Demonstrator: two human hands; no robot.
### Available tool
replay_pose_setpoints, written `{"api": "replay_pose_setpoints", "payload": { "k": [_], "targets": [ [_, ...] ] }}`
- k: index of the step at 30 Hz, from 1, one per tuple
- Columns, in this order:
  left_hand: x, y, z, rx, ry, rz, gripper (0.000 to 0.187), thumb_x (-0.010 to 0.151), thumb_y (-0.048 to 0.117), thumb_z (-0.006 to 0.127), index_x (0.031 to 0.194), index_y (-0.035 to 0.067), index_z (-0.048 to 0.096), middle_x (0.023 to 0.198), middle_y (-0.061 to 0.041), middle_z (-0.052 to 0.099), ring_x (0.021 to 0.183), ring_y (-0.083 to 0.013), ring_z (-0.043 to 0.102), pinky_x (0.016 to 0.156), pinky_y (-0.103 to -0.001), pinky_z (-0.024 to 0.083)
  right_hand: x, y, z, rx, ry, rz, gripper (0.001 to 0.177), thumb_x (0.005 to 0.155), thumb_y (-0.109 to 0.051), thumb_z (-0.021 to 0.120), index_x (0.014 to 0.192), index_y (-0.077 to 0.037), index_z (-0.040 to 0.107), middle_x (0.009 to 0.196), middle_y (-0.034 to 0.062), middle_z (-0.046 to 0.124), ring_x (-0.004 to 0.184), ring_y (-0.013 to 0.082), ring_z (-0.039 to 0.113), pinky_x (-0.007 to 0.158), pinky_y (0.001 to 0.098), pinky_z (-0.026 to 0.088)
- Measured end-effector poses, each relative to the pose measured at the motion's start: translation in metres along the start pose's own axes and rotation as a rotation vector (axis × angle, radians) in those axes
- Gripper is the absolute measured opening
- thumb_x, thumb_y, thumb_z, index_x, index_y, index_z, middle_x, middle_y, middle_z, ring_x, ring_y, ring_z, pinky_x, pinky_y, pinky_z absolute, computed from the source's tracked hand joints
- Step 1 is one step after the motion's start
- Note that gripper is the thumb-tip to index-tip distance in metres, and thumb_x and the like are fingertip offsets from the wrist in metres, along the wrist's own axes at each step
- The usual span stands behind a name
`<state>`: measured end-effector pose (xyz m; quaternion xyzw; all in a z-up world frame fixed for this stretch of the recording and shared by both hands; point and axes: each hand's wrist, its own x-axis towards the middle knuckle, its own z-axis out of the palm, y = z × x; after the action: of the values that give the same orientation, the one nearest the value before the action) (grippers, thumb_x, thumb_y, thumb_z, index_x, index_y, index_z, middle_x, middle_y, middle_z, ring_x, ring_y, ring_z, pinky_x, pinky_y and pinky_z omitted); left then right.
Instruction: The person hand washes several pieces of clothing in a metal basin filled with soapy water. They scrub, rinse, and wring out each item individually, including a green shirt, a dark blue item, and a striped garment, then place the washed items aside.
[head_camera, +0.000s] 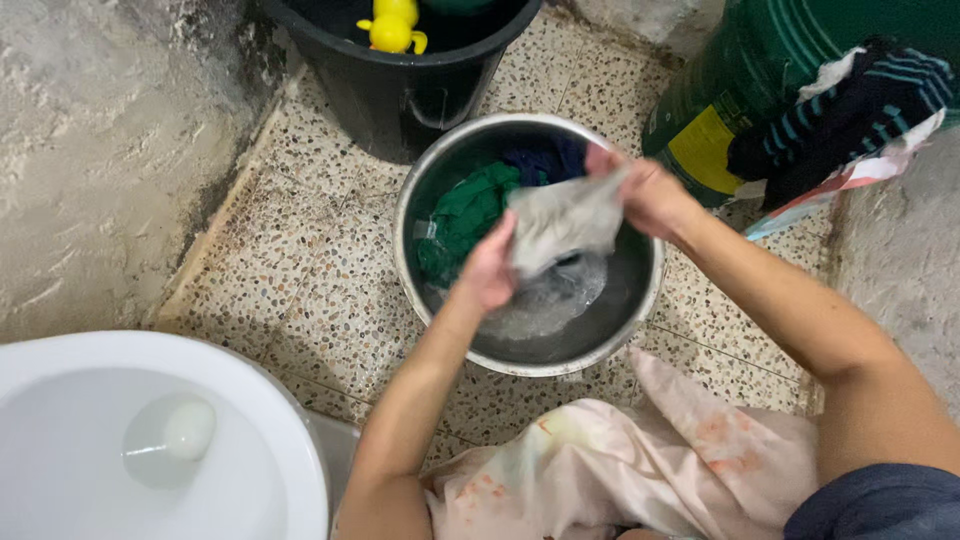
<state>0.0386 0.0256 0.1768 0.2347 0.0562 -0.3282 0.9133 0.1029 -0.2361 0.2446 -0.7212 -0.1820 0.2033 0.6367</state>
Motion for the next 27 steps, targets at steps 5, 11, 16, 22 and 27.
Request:
{"api": "replay_pose_setpoints", "payload": {
  "k": [5,11,16,22,27],
  "targets": [
    [0.060,-0.075,-0.035,0.000,0.473,-0.267,0.046,0.090,0.058,0.053,0.117,0.024,0.066,0.114,0.001,0.070,0.096,-0.0183,0.066,0.078,-0.045,0.052,0.000,-0.031,0.089,-0.274,0.137,-0.310,0.028,0.088,-0.029,0.076,0.073,-0.006,0.068,0.078,0.0063,0.067,0.069,0.0156,0.064,0.063,0.0333,0.053],
    [0.074,-0.123,-0.056,-0.278,0.344,-0.008,0.044,0.100,0.057,0.053,0.108,0.014,0.060,0.092,-0.006,0.063,0.076,-0.0225,0.062,0.064,-0.041,0.049,0.010,0.016,0.153,-0.497,0.420,-0.466,0.028,0.092,-0.008,0.074,0.066,-0.007,0.065,0.062,0.0068,0.062,0.055,0.0170,0.054,0.050,0.0347,0.044],
    [0.032,-0.098,-0.030,-0.210,0.388,-0.048,0.044,0.102,0.056,0.051,0.107,0.013,0.058,0.075,-0.001,0.060,0.056,-0.0136,0.059,0.047,-0.030,0.047,0.024,0.042,0.122,-0.641,0.290,-0.591,0.010,0.083,-0.005,0.070,0.078,0.002,0.064,0.075,0.0172,0.064,0.068,0.0280,0.066,0.061,0.0384,0.053],
    [-0.005,-0.021,-0.015,0.240,0.449,0.119,0.055,0.101,0.055,0.051,0.113,0.004,0.069,0.077,-0.007,0.068,0.050,-0.0164,0.058,0.039,-0.030,0.046,0.030,0.043,0.034,-0.716,0.718,-0.011,0.039,0.106,-0.026,0.073,0.082,0.004,0.068,0.069,0.0173,0.061,0.064,0.0237,0.055,0.061,0.0401,0.045],
    [-0.013,0.008,-0.019,0.396,0.256,0.539,0.043,0.112,0.035,0.053,0.128,-0.003,0.065,0.116,-0.008,0.072,0.103,-0.0121,0.067,0.090,-0.027,0.055,0.026,0.046,-0.028,-0.769,0.614,-0.114,0.045,0.103,-0.032,0.074,0.076,0.003,0.064,0.072,0.0136,0.060,0.063,0.0206,0.057,0.061,0.0374,0.046]
  ]
}}
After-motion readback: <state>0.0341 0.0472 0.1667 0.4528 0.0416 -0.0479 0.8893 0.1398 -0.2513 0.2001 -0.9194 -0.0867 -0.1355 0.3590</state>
